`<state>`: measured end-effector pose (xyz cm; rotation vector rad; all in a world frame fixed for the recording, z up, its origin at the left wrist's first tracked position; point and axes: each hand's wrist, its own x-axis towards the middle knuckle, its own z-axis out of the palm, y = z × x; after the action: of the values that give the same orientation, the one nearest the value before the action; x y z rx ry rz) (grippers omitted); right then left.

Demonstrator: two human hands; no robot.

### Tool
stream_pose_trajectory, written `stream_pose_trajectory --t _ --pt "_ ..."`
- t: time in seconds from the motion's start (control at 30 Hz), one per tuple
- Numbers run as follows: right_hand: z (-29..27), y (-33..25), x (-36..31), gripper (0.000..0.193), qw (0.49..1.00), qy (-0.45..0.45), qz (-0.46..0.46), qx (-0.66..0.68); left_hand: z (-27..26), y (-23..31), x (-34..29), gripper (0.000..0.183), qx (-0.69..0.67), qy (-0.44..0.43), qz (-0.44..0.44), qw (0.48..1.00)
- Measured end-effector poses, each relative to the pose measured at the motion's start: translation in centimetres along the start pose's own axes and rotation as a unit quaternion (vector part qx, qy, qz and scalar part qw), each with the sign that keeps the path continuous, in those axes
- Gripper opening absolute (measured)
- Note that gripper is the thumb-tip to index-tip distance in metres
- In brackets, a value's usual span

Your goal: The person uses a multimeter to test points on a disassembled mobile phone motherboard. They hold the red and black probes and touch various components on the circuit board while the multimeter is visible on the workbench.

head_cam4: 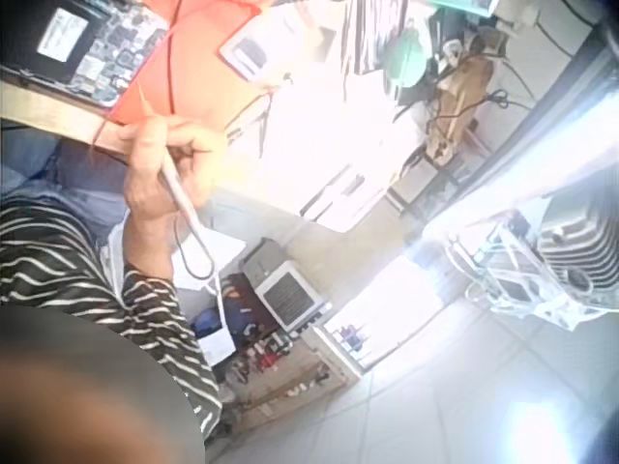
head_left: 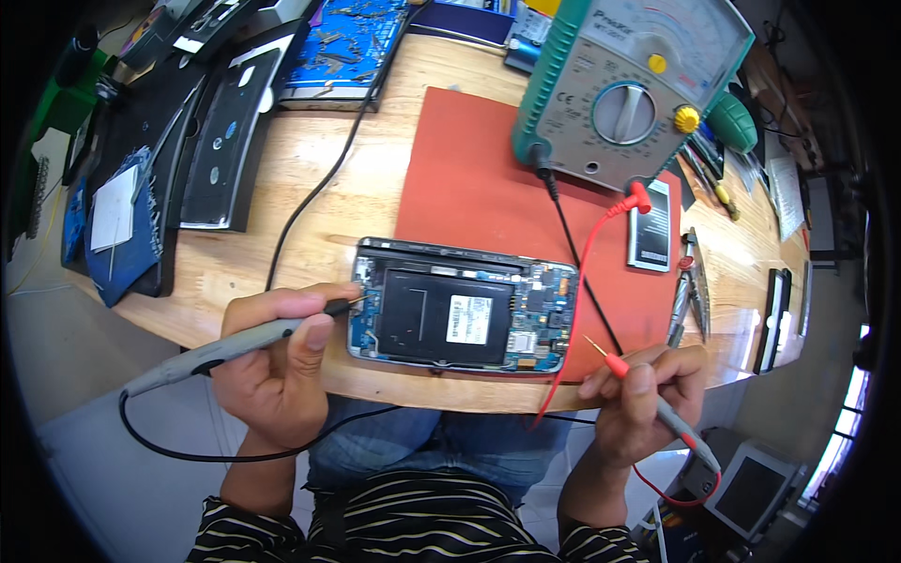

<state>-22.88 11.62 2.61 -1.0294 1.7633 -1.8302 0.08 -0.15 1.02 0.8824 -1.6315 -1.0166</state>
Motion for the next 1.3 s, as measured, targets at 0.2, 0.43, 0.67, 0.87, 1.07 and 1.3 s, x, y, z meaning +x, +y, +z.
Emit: stream_pose_trajectory --t 0.2,0.43,0.67,0.87,1.07,1.3 --pt "-0.3 -1.6 0.4 0.024 1.000 -0.017 0.006 0.020 0.3 0.0 0.1 0.014 0.008 0.012 0.002 1.000" --pt "0.6 -0.7 0.6 0.021 0.996 -0.078 0.015 0.037 0.2 0.0 0.0 0.012 0.024 0.013 -0.001 1.000" --pt "1.2 0.1 0.6 0.022 0.996 -0.089 -0.006 -0.031 0.3 -0.1 0.0 0.013 0.011 0.010 0.003 1.000" --pt "0.8 0.0 0.7 0.017 0.994 -0.107 -0.018 -0.025 0.1 0.0 -0.1 0.013 0.019 0.005 0.000 1.000" --pt "0.9 -0.1 0.6 0.017 0.994 -0.102 -0.018 -0.035 0.2 0.0 -0.1 0.013 0.013 0.009 -0.005 1.000" --pt "1.0 0.2 0.6 0.018 0.996 -0.081 -0.021 -0.006 0.2 0.1 -0.1 0.013 0.021 0.012 -0.006 1.000"
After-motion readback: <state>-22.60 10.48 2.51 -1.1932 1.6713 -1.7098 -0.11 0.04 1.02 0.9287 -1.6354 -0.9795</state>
